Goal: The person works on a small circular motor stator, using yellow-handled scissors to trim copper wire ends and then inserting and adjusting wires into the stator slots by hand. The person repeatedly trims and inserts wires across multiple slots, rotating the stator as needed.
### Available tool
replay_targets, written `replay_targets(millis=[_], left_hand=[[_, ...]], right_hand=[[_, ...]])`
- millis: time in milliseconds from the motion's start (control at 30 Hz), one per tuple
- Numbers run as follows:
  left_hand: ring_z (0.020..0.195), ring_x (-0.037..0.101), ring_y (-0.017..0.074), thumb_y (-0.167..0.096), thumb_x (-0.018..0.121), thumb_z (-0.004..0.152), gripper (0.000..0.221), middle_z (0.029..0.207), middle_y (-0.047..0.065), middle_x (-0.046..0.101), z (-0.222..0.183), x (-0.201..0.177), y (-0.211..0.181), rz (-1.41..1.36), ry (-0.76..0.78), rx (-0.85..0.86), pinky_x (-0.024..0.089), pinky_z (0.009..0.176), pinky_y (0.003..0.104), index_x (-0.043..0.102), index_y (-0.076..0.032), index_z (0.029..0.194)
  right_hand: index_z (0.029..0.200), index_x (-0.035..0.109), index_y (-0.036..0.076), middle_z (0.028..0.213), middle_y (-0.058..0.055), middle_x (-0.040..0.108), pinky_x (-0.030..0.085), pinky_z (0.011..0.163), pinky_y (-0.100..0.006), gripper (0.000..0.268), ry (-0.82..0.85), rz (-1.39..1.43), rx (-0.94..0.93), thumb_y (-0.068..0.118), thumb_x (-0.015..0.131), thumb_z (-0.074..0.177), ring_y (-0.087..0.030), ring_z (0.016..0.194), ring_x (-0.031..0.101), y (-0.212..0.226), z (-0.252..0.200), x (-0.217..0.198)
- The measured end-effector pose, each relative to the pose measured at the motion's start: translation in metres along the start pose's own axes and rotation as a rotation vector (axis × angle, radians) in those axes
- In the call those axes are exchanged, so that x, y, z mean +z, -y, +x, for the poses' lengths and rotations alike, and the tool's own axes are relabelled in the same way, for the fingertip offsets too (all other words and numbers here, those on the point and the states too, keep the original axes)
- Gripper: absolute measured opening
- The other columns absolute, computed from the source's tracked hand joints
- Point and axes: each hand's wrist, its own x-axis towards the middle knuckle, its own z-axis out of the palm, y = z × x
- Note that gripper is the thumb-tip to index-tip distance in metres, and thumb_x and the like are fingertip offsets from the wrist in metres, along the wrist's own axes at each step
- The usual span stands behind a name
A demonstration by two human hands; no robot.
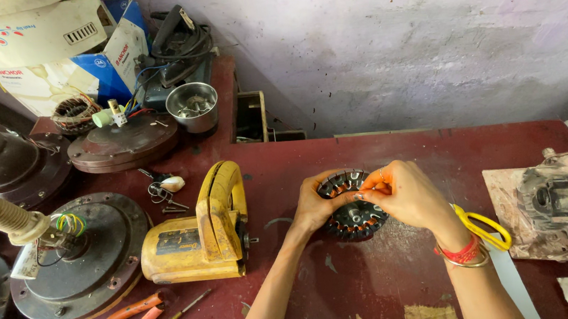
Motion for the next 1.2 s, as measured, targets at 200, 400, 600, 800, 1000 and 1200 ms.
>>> replay_targets(millis=[200, 400, 600, 800, 1000, 1200], left_hand=[[0.094, 0.075, 0.0163, -0.017, 0.083, 0.079, 0.04, 0.099, 0.01, 0.08, -0.006, 0.005, -0.005, 0.152, -0.128, 0.08, 0.059, 0.085, 0.031, 0.073, 0.0, 0.113], [0.089, 0.077, 0.0172, -0.018, 0.075, 0.085, 0.032, 0.098, 0.012, 0.08, -0.005, 0.006, -0.011, 0.166, -0.137, 0.015, 0.06, 0.082, 0.031, 0.074, 0.0, 0.112], [0.079, 0.077, 0.0173, -0.021, 0.076, 0.086, 0.03, 0.089, 0.012, 0.08, -0.004, 0.003, -0.01, 0.117, -0.106, -0.025, 0.061, 0.074, 0.032, 0.076, 0.001, 0.107], [0.075, 0.077, 0.0169, -0.023, 0.078, 0.085, 0.03, 0.086, 0.011, 0.079, -0.003, 0.002, -0.007, 0.146, -0.12, -0.068, 0.061, 0.072, 0.031, 0.076, 0.0, 0.104], [0.074, 0.075, 0.0146, -0.021, 0.078, 0.086, 0.027, 0.086, 0.009, 0.08, -0.002, 0.004, -0.006, 0.089, -0.103, -0.07, 0.06, 0.07, 0.03, 0.077, 0.0, 0.103], [0.076, 0.072, 0.0118, -0.018, 0.078, 0.087, 0.024, 0.085, 0.007, 0.079, -0.004, 0.005, -0.006, 0.065, -0.104, -0.028, 0.058, 0.071, 0.029, 0.076, -0.001, 0.103]], right_hand=[[0.097, 0.082, 0.006, 0.06, -0.017, 0.066, 0.041, 0.053, -0.038, 0.021, -0.001, -0.01, 0.092, 0.022, 0.077, 0.085, -0.018, 0.051, 0.052, 0.001, 0.006, 0.02], [0.098, 0.08, 0.004, 0.075, -0.013, 0.078, 0.052, 0.058, -0.033, 0.022, -0.028, 0.091, 0.007, 0.018, 0.075, 0.082, -0.013, 0.06, 0.068, -0.007, 0.006, 0.01], [0.102, 0.08, 0.001, 0.075, -0.015, 0.077, 0.052, 0.06, -0.035, 0.025, 0.123, -0.038, 0.183, 0.021, 0.075, 0.087, -0.017, 0.06, 0.066, -0.01, -0.004, -0.02], [0.102, 0.081, 0.001, 0.07, -0.007, 0.075, 0.051, 0.056, -0.032, 0.022, 0.196, 0.049, 0.099, 0.018, 0.069, 0.092, -0.012, 0.059, 0.064, -0.032, -0.029, -0.06], [0.1, 0.079, -0.001, 0.067, -0.001, 0.07, 0.038, 0.049, -0.027, 0.019, -0.306, 0.212, -0.068, 0.014, 0.069, 0.094, -0.002, 0.059, 0.048, -0.043, -0.006, -0.031], [0.104, 0.079, 0.001, 0.061, -0.003, 0.057, 0.03, 0.048, -0.028, 0.016, -0.7, 0.288, -0.114, 0.014, 0.075, 0.097, -0.003, 0.057, 0.04, -0.034, 0.027, 0.023]])
